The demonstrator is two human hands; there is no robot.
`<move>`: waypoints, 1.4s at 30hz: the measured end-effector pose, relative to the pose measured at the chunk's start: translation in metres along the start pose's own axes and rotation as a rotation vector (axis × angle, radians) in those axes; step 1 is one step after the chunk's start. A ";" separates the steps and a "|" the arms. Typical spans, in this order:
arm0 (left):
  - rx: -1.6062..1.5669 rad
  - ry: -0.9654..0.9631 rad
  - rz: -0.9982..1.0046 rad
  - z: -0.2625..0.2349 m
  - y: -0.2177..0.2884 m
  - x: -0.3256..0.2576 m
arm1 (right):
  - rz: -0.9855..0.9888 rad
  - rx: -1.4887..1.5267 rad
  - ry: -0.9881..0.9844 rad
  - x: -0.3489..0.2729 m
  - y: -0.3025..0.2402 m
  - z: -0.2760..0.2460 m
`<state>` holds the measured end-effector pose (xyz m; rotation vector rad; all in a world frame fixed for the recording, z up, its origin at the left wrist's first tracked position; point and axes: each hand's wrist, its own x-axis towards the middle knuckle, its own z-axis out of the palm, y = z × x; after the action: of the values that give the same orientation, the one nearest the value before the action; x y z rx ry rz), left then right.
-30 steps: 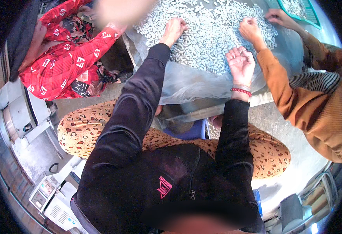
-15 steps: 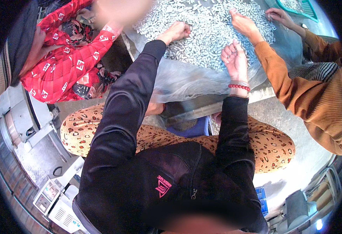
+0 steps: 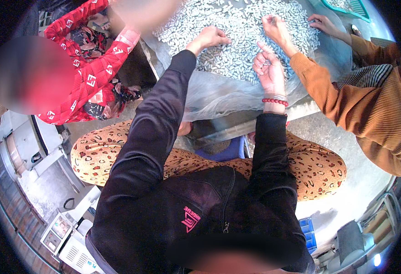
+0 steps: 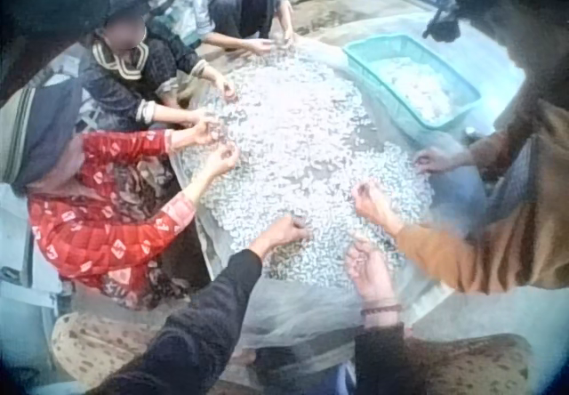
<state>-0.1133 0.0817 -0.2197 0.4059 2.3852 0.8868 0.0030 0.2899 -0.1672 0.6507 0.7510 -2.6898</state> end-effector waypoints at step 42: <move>-0.703 0.053 -0.028 -0.049 0.022 0.038 | -0.447 -2.251 0.380 0.108 -0.052 -0.029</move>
<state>-0.1706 0.0906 -0.1893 0.0677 1.9423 1.6397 -0.0989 0.3344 -0.2201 0.1865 3.0083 -0.3908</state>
